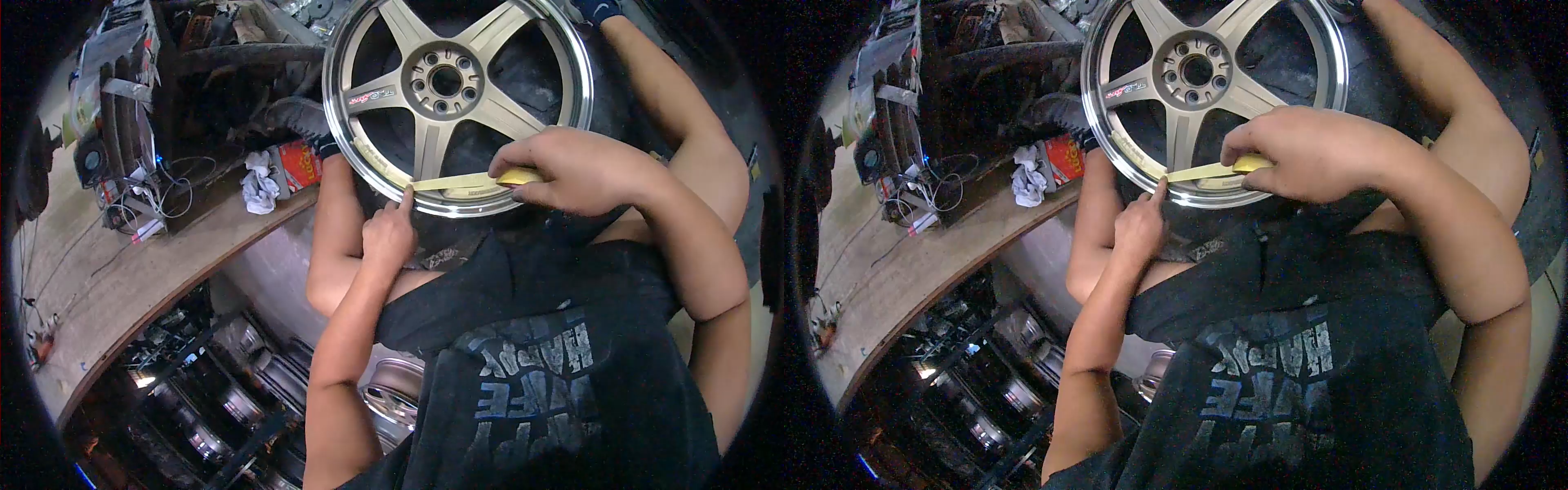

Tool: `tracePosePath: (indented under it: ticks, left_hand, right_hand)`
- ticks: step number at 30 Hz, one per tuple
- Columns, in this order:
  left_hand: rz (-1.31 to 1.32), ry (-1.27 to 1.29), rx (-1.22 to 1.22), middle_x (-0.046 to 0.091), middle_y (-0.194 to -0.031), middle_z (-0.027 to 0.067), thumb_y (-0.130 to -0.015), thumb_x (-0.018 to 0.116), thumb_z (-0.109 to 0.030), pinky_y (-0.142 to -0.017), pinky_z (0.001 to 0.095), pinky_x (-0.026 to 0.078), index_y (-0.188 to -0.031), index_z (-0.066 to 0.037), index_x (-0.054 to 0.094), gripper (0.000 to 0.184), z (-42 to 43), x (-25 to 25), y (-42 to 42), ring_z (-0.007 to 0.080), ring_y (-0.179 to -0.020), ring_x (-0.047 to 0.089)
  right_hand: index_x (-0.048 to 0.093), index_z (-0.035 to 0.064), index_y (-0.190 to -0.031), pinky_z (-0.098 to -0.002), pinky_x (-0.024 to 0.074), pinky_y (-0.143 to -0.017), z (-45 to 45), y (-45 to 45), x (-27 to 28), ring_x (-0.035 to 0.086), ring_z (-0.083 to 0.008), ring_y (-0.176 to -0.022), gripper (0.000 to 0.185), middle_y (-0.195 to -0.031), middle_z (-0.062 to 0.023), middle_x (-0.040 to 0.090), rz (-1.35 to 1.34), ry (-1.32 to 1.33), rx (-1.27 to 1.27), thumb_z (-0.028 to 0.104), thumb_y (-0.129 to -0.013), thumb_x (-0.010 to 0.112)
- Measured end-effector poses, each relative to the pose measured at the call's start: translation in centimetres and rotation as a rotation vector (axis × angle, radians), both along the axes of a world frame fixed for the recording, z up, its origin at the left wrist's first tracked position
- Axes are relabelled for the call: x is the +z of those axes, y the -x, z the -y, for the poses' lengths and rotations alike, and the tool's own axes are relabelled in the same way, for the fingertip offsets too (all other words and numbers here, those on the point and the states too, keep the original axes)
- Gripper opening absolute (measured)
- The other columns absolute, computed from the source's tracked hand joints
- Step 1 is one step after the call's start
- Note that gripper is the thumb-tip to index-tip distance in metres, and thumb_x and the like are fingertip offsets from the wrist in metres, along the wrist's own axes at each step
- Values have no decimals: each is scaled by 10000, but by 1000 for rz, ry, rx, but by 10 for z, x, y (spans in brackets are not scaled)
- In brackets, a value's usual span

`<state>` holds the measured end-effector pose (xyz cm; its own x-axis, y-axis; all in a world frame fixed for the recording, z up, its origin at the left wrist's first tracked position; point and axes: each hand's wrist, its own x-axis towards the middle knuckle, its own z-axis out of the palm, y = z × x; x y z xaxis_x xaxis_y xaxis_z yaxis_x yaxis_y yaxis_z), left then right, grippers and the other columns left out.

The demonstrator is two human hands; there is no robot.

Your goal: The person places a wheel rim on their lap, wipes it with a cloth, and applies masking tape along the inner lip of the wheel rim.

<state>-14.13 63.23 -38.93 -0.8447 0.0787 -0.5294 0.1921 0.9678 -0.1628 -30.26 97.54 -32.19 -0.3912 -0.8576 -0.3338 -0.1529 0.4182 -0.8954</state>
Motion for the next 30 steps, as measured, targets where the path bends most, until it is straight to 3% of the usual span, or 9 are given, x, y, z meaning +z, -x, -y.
tracePosePath:
  ticks: [8, 10, 13, 15, 18, 21, 23, 28, 30]
  left_hand:
    - [32, 67, -9, 696, -963, 132, -879, 583, -119, -709, 460, 607, -1510, -145, 565, 632, 2, -4, 4, 305, -846, 721]
    - [34, 76, 21, 701, -974, 132, -911, 543, -111, -767, 475, 603, -1518, -228, 568, 619, 5, -5, 5, 308, -881, 723]
    - [161, 60, 164, 716, -998, 183, -901, 568, -42, -881, 463, 576, -1501, -151, 552, 610, 20, 6, 26, 390, -955, 722]
    - [220, 90, 214, 706, -1046, 196, -878, 610, 9, -928, 432, 552, -1512, -149, 538, 657, 28, 16, 52, 387, -994, 715]
    - [-57, -27, 128, 691, -1102, 199, -857, 676, -12, -929, 419, 550, -1541, -157, 505, 720, 11, 38, 63, 380, -1001, 709]
    - [-44, -190, 437, 681, -1151, 202, -862, 728, -117, -933, 447, 558, -1543, -166, 494, 721, -9, 45, 52, 394, -1021, 701]
    - [173, 38, 192, 686, -1159, 202, -855, 761, -185, -936, 483, 562, -1529, -161, 497, 724, 7, 19, 30, 401, -1037, 696]
    - [169, -13, 235, 691, -1173, 193, -862, 706, -207, -935, 502, 567, -1569, -179, 473, 745, 4, 9, 19, 396, -1069, 695]
    - [143, -39, 254, 690, -1187, 200, -860, 713, -217, -940, 504, 567, -1574, -172, 464, 757, 8, 5, 19, 401, -1080, 692]
  right_hand:
    - [666, 9, -1261, -460, 531, -907, 0, 1, -8, 701, -388, -1019, 341, -1062, -227, 728, -58, 0, 15, 138, -946, 677]
    - [665, 8, -1264, -458, 530, -912, 0, 1, -9, 701, -387, -1024, 343, -1067, -225, 730, -51, -2, 18, 138, -947, 676]
    - [667, 8, -1262, -454, 527, -922, 0, 2, -11, 700, -388, -1036, 341, -1081, -229, 729, 17, -34, 19, 139, -947, 674]
    - [670, 5, -1258, -451, 527, -928, -1, 0, -12, 699, -389, -1048, 345, -1097, -232, 727, -15, -23, 27, 150, -945, 678]
    - [685, 15, -1249, -462, 529, -977, 0, 1, -10, 687, -394, -1117, 371, -1145, -239, 721, 10, -50, 27, 213, -935, 689]
    - [673, 10, -1257, -456, 525, -936, -1, 2, -12, 697, -391, -1057, 355, -1113, -229, 726, -9, -19, 22, 170, -940, 688]
    - [676, 11, -1253, -458, 526, -935, -2, 0, -14, 697, -394, -1053, 351, -1110, -229, 727, -45, -1, 11, 169, -940, 688]
    - [686, 10, -1224, -441, 538, -917, 4, 0, -13, 714, -362, -1018, 318, -1079, -210, 737, -98, 42, -17, 170, -949, 691]
    - [692, 9, -1194, -407, 546, -894, 11, 5, -6, 726, -310, -990, 284, -1051, -185, 744, 31, 35, -279, 165, -957, 694]
